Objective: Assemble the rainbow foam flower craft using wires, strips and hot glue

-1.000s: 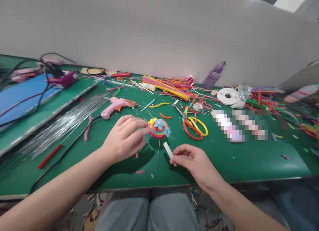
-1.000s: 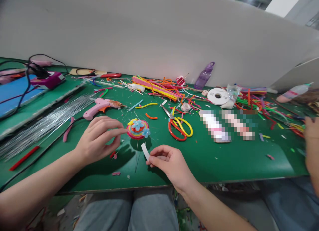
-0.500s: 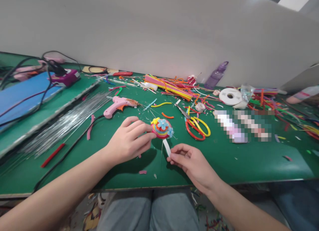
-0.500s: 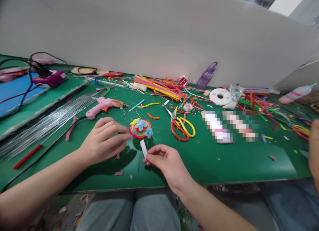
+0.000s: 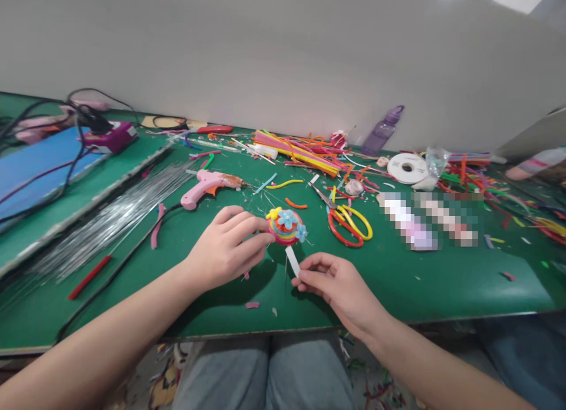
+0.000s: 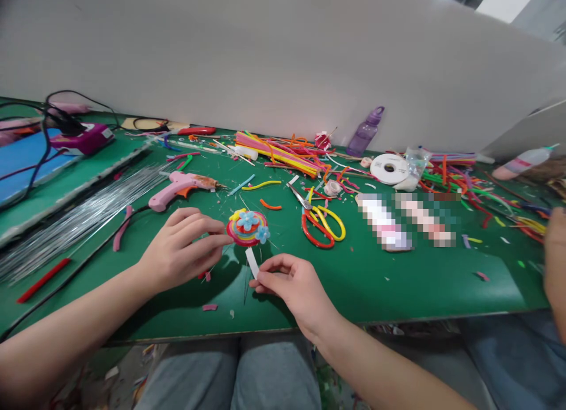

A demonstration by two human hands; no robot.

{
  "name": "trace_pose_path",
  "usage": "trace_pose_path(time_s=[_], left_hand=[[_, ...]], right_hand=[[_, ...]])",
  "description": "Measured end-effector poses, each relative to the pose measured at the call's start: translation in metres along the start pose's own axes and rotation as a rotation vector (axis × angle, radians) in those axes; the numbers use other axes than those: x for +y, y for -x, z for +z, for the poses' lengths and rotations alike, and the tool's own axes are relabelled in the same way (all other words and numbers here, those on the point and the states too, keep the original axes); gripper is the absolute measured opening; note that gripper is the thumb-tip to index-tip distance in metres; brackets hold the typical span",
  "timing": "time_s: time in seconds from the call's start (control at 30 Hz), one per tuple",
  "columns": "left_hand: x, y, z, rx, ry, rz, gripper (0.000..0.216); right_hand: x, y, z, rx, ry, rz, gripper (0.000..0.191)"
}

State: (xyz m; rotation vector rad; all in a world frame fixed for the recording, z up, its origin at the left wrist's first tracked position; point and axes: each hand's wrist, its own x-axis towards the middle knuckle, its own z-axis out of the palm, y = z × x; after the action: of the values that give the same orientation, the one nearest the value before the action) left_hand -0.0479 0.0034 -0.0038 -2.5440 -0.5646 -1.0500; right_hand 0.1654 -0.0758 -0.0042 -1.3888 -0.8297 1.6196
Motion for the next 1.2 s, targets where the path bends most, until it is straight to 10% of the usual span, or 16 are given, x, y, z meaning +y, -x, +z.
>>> trace_pose_path(time_s=[1.2], left_hand=[[-0.002, 0.001, 0.0, -0.005, 0.037, 0.025, 0.02]], right_hand=[[0.002, -0.012, 0.003, -0.112, 0.17, 0.005, 0.033]])
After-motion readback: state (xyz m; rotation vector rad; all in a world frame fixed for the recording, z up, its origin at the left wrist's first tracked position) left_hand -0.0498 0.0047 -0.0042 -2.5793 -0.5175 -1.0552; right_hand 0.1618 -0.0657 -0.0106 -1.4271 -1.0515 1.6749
